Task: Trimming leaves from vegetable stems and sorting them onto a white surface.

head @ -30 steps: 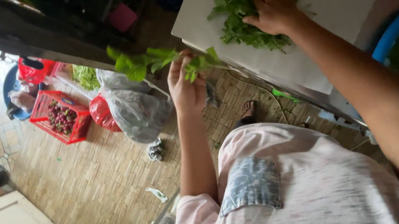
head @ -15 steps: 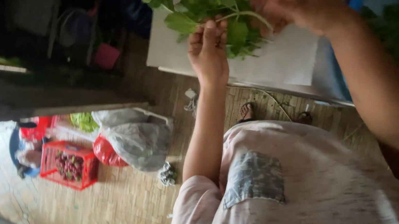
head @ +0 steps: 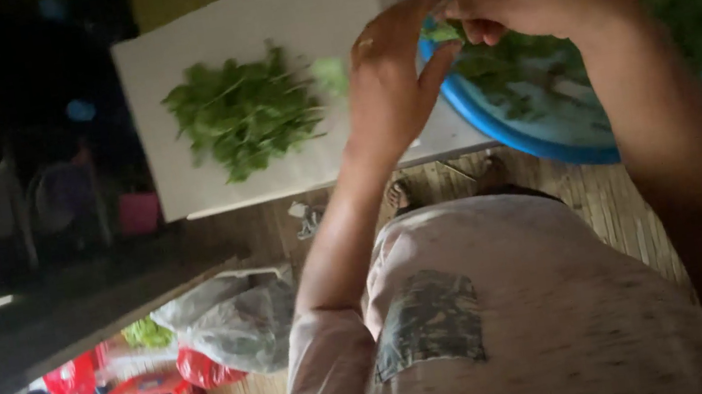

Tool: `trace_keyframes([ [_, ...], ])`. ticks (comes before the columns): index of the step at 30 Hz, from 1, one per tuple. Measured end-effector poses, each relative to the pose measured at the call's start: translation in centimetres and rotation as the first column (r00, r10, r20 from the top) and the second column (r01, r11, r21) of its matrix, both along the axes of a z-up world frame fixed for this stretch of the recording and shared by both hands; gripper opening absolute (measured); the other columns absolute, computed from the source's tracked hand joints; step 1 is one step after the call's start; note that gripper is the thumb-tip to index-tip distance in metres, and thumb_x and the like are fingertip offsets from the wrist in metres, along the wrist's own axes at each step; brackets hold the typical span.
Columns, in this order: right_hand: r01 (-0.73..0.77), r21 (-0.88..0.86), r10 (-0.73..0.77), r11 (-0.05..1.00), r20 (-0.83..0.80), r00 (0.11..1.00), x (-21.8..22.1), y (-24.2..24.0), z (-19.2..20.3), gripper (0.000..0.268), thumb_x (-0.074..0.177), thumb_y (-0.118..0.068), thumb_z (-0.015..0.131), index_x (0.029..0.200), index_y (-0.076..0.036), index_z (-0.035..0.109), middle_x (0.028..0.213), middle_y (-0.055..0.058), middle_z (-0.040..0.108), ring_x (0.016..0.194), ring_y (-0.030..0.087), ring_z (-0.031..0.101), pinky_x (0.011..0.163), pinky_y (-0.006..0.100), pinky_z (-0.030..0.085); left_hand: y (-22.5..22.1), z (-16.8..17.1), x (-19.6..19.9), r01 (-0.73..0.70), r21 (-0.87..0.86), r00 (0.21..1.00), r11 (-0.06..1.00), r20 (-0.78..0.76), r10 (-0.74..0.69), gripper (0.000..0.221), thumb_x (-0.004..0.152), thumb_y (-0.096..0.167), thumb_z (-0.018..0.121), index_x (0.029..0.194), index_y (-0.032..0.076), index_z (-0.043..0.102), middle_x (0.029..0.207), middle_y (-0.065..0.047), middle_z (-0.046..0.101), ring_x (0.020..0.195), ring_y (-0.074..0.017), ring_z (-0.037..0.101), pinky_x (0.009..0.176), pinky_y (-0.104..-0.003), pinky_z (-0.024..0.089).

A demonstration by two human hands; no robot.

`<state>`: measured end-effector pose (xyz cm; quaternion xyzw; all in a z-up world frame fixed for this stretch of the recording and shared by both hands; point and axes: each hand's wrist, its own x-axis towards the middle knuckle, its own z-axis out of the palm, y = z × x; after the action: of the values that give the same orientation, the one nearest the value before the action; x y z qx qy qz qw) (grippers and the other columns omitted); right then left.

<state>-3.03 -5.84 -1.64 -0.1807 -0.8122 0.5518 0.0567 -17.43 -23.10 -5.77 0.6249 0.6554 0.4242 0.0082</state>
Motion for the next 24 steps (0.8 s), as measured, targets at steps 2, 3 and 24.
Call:
trace_keyframes([
  [2, 0.065, 0.078, -0.07, 0.995, 0.059, 0.996, 1.8, 0.8, 0.3, 0.019, 0.115, -0.009, 0.057, 0.111, 0.001, 0.072, 0.071, 0.01, 0.063, 0.065, 0.014, 0.059, 0.059, 0.029, 0.044, 3.2, -1.0, 0.8, 0.04, 0.05, 0.997, 0.998, 0.065, -0.044, 0.034, 0.1, 0.013, 0.07, 0.133, 0.011, 0.063, 0.118, -0.013, 0.078, 0.104, -0.0367, 0.078, 0.088, -0.045, 0.059],
  [3, 0.084, 0.076, -0.089, 0.994, 0.063, 0.994, 3.2, 0.8, 0.5, 0.019, 0.115, -0.009, 0.057, 0.111, 0.001, 0.072, 0.071, 0.01, 0.063, 0.065, 0.014, 0.059, 0.059, 0.029, 0.044, 3.6, -0.8, 1.7, 0.06, 0.048, 0.996, 0.997, 0.069, -0.063, 0.034, 0.1, 0.013, 0.07, 0.133, 0.011, 0.063, 0.118, -0.013, 0.078, 0.104, -0.0367, 0.078, 0.088, -0.045, 0.059],
  [24, 0.182, 0.634, -0.286, 0.752, 0.065, 0.956, 18.4, 1.5, -15.4, 0.052, 0.087, -0.007, 0.079, 0.134, 0.006, 0.06, 0.119, 0.026, 0.061, 0.099, 0.038, 0.062, 0.081, 0.049, 0.052, 7.3, -3.0, 3.2, -0.033, -0.166, 0.871, 0.986, 0.48, 0.11, 0.017, 0.097, 0.026, 0.068, 0.107, 0.016, 0.078, 0.089, -0.002, 0.08, 0.083, -0.0128, 0.074, 0.07, -0.031, 0.055],
])
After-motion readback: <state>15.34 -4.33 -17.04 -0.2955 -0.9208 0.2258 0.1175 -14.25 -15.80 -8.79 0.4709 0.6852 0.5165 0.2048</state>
